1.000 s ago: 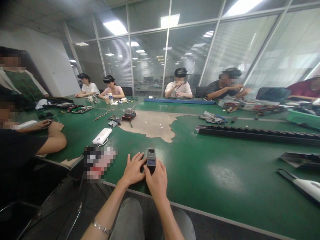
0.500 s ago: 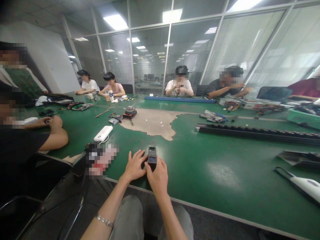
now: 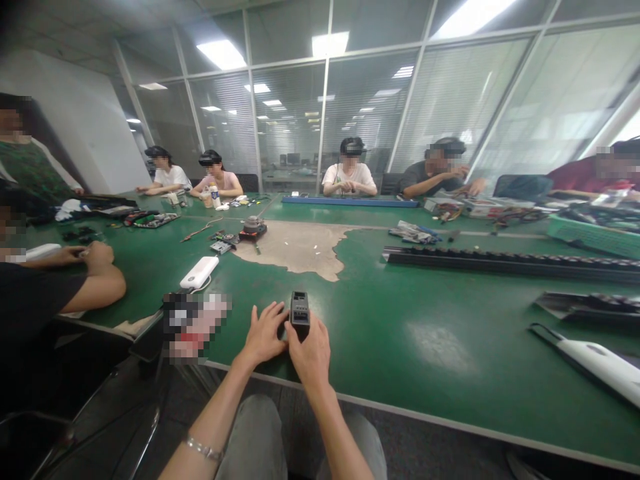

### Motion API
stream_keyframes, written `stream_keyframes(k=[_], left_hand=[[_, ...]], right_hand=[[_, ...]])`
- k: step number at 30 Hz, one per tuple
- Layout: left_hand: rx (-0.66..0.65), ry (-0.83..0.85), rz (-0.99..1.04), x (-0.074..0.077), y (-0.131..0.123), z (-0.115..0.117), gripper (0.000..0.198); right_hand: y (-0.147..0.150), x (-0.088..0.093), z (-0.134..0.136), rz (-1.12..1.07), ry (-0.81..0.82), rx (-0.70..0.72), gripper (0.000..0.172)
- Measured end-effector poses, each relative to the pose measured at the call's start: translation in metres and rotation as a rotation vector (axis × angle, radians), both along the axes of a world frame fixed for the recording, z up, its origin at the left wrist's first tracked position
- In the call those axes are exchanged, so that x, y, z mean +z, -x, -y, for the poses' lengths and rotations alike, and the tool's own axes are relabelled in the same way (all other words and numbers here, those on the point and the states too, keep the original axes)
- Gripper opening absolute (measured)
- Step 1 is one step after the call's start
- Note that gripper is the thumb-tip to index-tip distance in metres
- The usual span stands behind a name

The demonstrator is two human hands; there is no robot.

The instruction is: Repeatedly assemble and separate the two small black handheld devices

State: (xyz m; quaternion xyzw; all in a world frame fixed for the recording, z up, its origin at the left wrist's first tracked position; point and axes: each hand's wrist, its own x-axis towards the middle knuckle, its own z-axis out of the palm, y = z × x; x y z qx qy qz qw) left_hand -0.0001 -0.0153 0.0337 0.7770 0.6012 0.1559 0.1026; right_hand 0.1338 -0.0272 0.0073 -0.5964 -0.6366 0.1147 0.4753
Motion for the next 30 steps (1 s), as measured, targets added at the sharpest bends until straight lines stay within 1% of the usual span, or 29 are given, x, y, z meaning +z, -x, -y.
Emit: stream_keyframes(k=[3, 6, 8, 10, 12, 15, 17, 20, 23, 30], left_hand=[[0.0, -0.015, 0.001, -0.002, 0.0, 0.0, 0.063], [-0.011, -0.029, -0.006, -0.004, 0.001, 0.0, 0.061], [-0.019, -0.023, -0.011, -0.004, 0.001, 0.0, 0.068], [-0.02, -0.008, -0.011, -0.003, 0.001, 0.0, 0.078], [-0.014, 0.004, -0.006, -0.002, 0.001, -0.001, 0.082], [-0.012, 0.01, 0.006, -0.002, 0.001, -0.002, 0.081], [-0.013, 0.009, 0.009, -0.003, 0.001, -0.002, 0.081], [-0.018, 0.002, 0.0, -0.005, 0.001, -0.004, 0.082], [-0.017, -0.004, -0.009, -0.006, 0.001, -0.004, 0.082], [-0.02, -0.012, -0.005, -0.004, 0.001, -0.003, 0.082]], right_hand=[[0.002, 0.009, 0.001, -0.023, -0.021, -0.014, 0.053], [-0.003, 0.023, 0.0, -0.072, -0.056, -0.035, 0.057], [-0.012, 0.031, -0.003, -0.116, -0.081, -0.06, 0.058], [-0.026, 0.033, -0.006, -0.136, -0.097, -0.081, 0.06], [-0.043, 0.029, -0.009, -0.11, -0.071, -0.104, 0.06], [-0.066, 0.014, -0.01, -0.048, 0.015, -0.156, 0.058], [-0.075, 0.003, -0.01, -0.009, 0.033, -0.16, 0.057], [-0.08, -0.008, -0.01, 0.053, 0.029, -0.157, 0.056], [-0.08, -0.014, -0.011, 0.11, 0.029, -0.168, 0.057], [-0.08, -0.022, -0.011, 0.157, 0.052, -0.228, 0.077]])
